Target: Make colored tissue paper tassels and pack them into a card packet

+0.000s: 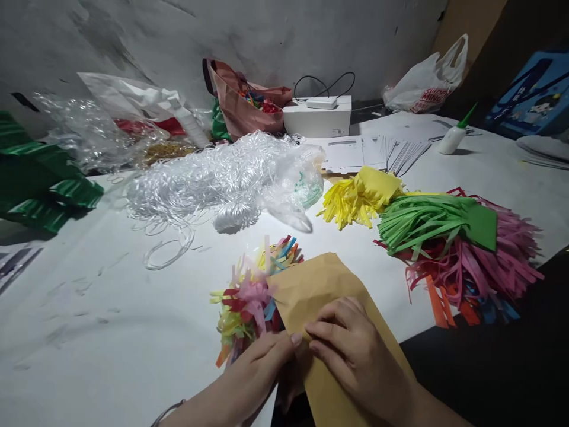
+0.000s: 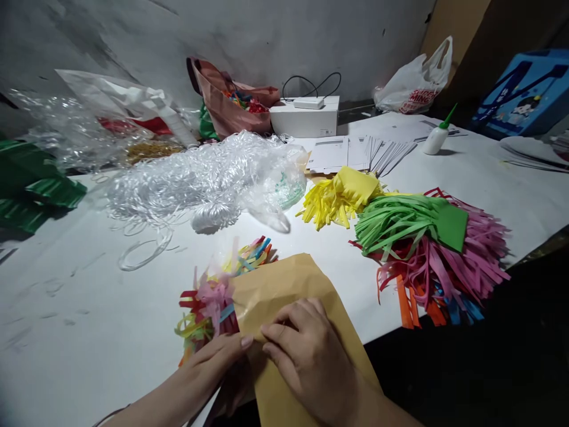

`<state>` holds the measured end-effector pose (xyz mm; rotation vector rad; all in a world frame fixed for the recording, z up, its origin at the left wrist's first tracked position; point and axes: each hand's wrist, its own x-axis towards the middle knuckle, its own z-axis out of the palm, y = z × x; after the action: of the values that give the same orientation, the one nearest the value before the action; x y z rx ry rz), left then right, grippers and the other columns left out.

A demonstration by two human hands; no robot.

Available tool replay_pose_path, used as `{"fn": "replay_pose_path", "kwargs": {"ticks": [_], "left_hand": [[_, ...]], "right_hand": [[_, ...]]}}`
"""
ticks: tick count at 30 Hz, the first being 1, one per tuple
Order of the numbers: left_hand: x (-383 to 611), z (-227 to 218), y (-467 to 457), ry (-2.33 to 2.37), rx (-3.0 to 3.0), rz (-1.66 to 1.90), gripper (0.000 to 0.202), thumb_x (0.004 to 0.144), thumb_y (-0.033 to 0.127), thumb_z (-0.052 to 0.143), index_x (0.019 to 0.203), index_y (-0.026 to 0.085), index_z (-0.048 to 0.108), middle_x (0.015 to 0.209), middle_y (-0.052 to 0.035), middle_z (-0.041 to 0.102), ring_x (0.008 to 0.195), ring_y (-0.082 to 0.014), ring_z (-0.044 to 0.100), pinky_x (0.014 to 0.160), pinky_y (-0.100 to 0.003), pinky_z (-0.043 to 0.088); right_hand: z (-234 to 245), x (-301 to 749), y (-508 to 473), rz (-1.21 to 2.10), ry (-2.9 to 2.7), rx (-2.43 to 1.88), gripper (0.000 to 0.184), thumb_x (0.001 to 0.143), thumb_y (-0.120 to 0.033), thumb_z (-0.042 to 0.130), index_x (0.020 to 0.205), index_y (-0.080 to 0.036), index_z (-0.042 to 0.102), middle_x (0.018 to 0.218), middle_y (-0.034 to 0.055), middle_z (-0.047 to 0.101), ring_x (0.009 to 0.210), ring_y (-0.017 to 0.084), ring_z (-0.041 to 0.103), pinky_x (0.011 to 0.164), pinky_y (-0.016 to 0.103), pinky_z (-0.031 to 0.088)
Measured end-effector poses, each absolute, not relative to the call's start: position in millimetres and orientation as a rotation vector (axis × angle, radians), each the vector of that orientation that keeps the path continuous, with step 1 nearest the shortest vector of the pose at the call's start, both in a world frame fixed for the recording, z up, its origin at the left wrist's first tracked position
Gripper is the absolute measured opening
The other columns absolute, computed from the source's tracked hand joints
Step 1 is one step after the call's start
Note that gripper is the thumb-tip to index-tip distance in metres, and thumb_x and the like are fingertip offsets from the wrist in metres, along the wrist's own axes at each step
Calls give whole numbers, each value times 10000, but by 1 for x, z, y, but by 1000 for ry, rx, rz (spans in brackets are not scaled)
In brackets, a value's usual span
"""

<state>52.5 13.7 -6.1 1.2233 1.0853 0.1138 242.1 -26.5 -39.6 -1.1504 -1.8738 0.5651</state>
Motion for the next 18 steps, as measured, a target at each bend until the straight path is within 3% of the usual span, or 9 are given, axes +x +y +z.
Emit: {"fn": "replay_pose_path", "kwargs": {"ticks": [7,12,18], "left_hand": [[53,-8,12,1029,1277,55,588,914,695,339,588,233,502,525,16,516,544,-168,498,568,-280,399],[49,-13,10,1054,1358,22,629,933,707,287,608,224,523,573,-5,554,598,-182,532,570,-280,416],[48,-12,9,1107,1412,9,637,925,723,271,640,216,531,591,-8,586,632,-185,557,677,-292,456]], "right_hand": [[-36,240,-24,763,-1736,-1125,122,913,-98,614,947,-198,676,880,21,609,862,172,582,787,309,441],[-38,238,-25,679,-1718,-1073,128,895,-75,600,903,-192,652,823,18,606,802,170,574,750,317,428],[-41,236,-30,544,-1722,-1035,164,882,-33,574,901,-189,622,810,26,612,769,173,554,741,339,420]]}}
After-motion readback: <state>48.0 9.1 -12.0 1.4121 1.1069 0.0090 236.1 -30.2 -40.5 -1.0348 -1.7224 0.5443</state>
